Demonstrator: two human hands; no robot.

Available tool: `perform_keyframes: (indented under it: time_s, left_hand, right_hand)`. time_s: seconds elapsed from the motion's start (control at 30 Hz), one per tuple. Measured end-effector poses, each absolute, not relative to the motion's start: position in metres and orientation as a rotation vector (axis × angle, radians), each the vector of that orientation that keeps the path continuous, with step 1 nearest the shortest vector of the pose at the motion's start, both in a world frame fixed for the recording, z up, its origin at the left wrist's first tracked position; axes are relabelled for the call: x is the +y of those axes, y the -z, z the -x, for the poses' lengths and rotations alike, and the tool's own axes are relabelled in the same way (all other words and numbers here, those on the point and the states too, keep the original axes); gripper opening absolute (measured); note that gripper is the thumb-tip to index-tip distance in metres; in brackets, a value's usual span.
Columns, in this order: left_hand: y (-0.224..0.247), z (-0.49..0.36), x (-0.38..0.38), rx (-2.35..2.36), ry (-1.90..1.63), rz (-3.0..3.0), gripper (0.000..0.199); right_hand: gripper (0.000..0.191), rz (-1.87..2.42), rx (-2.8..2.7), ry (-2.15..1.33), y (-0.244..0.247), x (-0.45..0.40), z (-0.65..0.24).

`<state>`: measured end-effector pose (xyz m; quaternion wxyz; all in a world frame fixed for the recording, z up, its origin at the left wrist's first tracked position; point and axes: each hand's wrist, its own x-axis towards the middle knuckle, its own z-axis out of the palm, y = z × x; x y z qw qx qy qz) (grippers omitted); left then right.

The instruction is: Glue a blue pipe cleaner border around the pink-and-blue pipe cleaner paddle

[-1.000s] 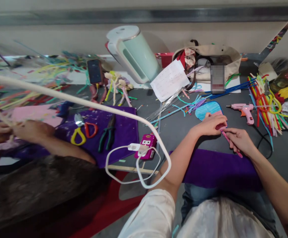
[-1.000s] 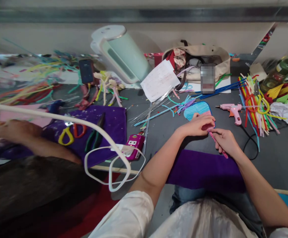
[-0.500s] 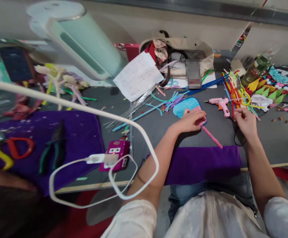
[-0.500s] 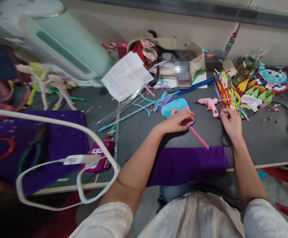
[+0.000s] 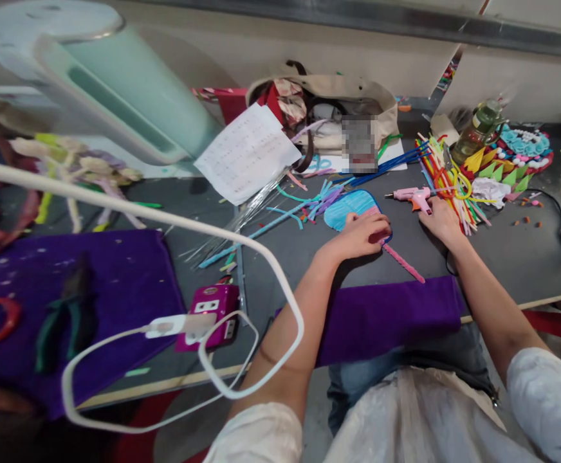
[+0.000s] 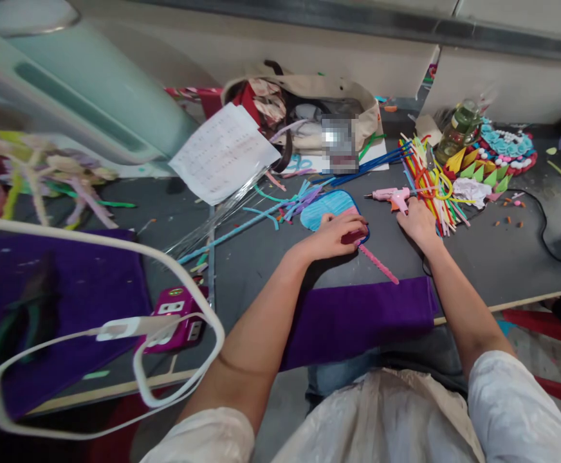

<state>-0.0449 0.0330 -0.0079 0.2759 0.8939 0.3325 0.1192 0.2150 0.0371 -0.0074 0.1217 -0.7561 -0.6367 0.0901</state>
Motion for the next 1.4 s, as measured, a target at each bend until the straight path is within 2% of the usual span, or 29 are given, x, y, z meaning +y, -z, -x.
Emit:
perform_keyframes:
  time_s: [0.17, 0.23, 0.43, 0.53, 0.7, 0.87, 1.0, 1.03, 1.1, 1.17, 1.2, 1.27, 1.4]
  left_hand:
    - [0.007, 0.045, 0.032, 0.913, -0.316, -2.380, 0.032]
    - [0.007, 0.045, 0.031, 0.925, -0.322, -2.366, 0.034]
    - [0.009, 0.045, 0.031, 0.979, -0.349, -2.250, 0.045]
    - [0.010, 0.046, 0.032, 0.977, -0.342, -2.242, 0.045]
    - [0.009, 0.047, 0.032, 0.974, -0.364, -2.256, 0.043]
    - [0.006, 0.048, 0.033, 0.986, -0.350, -2.223, 0.042]
    - [0.007, 0.050, 0.033, 0.986, -0.346, -2.223, 0.044]
    - [0.008, 0.050, 0.033, 0.984, -0.348, -2.225, 0.044]
    - [0.009, 0.051, 0.033, 0.979, -0.350, -2.227, 0.046]
    - [0.008, 0.052, 0.032, 0.978, -0.357, -2.223, 0.046]
    - [0.008, 0.052, 0.032, 0.979, -0.359, -2.220, 0.045]
    - [0.007, 0.052, 0.031, 0.982, -0.362, -2.212, 0.045]
    - [0.005, 0.053, 0.030, 0.963, -0.363, -2.204, 0.047]
  right_hand:
    - [0.018, 2.076, -1.662, -0.425, 0.006, 0.041, -0.225]
    - [0.015, 1.960, -1.514, -0.489, 0.005, 0.037, -0.233]
    - [0.044, 1.480, -1.159, -1.013, -0.019, 0.009, -0.252]
    - [0.045, 1.377, -1.172, -1.142, -0.038, -0.006, -0.250]
    - [0.029, 1.353, -1.309, -1.026, -0.060, -0.021, -0.243]
    - [0.021, 1.369, -1.412, -0.857, -0.061, -0.037, -0.254]
    - [0.030, 1.427, -1.543, -0.834, -0.064, -0.046, -0.260]
    - [0.028, 1.429, -1.580, -0.833, -0.066, -0.046, -0.259]
    - [0.012, 1.442, -1.654, -0.850, -0.071, -0.045, -0.253]
    - [0.029, 1.446, -1.723, -0.929, -0.072, -0.043, -0.246]
    - [0.030, 1.463, -1.730, -0.957, -0.070, -0.041, -0.244]
    - [0.020, 1.507, -1.740, -0.995, -0.059, -0.038, -0.240]
    - [0.019, 1.587, -1.731, -0.907, -0.032, -0.034, -0.239]
